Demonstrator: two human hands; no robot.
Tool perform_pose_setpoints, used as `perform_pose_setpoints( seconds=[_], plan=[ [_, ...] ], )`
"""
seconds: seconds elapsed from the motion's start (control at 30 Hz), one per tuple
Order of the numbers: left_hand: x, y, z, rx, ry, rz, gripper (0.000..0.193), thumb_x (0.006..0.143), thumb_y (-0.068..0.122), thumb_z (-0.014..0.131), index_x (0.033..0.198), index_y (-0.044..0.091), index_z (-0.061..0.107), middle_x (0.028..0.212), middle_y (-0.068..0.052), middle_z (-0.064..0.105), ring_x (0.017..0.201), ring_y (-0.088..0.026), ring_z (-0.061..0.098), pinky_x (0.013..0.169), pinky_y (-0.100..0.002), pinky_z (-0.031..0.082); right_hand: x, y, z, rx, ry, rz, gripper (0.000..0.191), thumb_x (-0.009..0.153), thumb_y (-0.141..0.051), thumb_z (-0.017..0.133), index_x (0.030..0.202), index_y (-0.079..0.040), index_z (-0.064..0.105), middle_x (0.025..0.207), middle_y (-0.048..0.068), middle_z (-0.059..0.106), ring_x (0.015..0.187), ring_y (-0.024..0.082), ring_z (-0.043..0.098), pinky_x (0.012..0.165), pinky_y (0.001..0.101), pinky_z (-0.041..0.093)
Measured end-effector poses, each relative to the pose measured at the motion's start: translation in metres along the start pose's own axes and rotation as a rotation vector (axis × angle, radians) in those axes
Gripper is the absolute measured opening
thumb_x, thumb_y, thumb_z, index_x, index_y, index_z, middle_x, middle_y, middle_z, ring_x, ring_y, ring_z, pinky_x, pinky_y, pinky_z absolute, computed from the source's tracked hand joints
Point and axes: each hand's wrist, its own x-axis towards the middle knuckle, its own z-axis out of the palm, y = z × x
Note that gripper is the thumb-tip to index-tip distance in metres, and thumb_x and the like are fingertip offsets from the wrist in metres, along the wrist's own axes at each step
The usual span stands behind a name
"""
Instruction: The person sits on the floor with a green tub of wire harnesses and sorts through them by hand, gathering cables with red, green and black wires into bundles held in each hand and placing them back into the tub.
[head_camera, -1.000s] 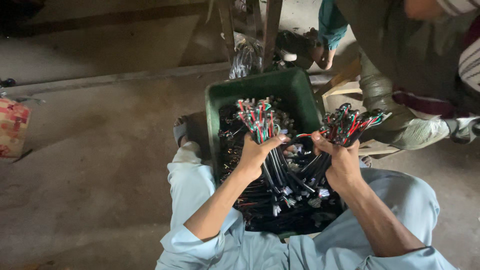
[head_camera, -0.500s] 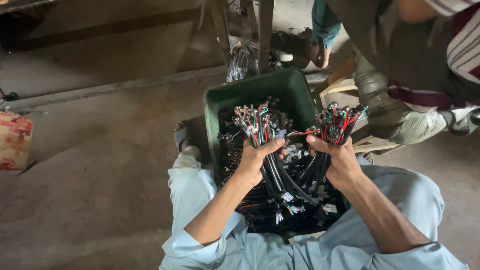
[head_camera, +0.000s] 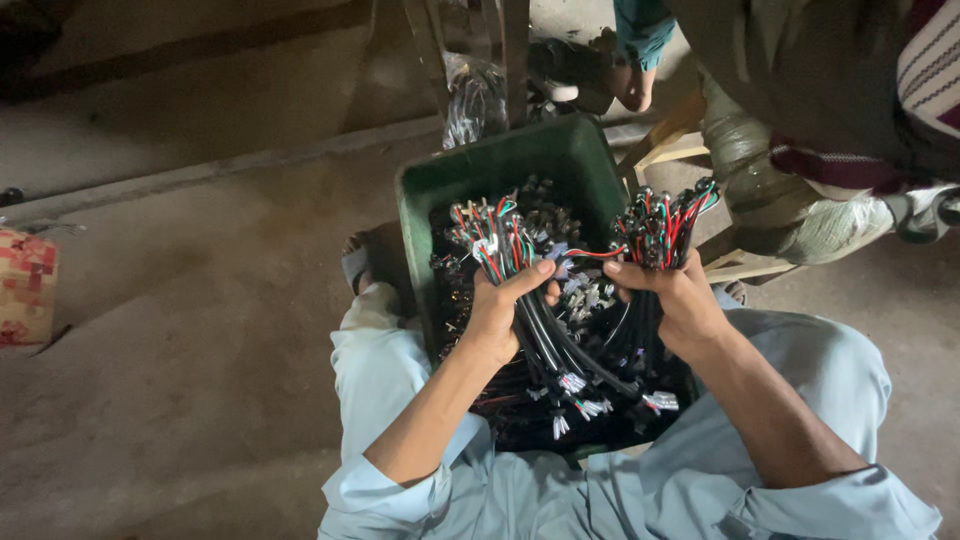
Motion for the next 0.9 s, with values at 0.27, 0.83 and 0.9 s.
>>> perform_pose_setpoints(
  seconds=[0.27,0.83,0.9],
  plan=[
    [-0.003,0.002,-0.007,-0.02,-0.083,0.073,0.02,0.082,0.002,0.082,0.094,-0.005,0.068,0.086,-0.016,0.073,0.067,-0.019,0.068,0.06,-0.032,0.056,-0.005,0.003,0.006,-0.101,0.044,-0.041,0.016,0.083,-0.003,0.078,0.095,-0.006,0.068,0.081,-0.002,0.064,0.069,0.008,0.058,0.058,0.026,0.046],
    [0.006,-0.034,-0.011,0.185,-0.066,0.066,0.027,0.077,0.006,0.081,0.102,0.004,0.072,0.097,-0.002,0.078,0.092,-0.013,0.073,0.09,-0.032,0.055,-0.012,0.032,0.019,-0.1,-0.065,-0.05,0.021,0.084,-0.005,0.078,0.102,-0.007,0.068,0.093,0.0,0.07,0.085,0.01,0.064,0.071,0.0291,0.051],
    [0.008,-0.032,-0.012,0.16,-0.044,0.072,0.024,0.083,0.009,0.082,0.105,0.006,0.071,0.095,-0.001,0.075,0.089,-0.012,0.07,0.087,-0.03,0.054,-0.007,0.037,0.014,-0.042,-0.023,-0.075,0.017,0.088,-0.003,0.073,0.103,-0.007,0.067,0.096,-0.001,0.068,0.092,0.011,0.066,0.082,0.0285,0.054]
  ],
)
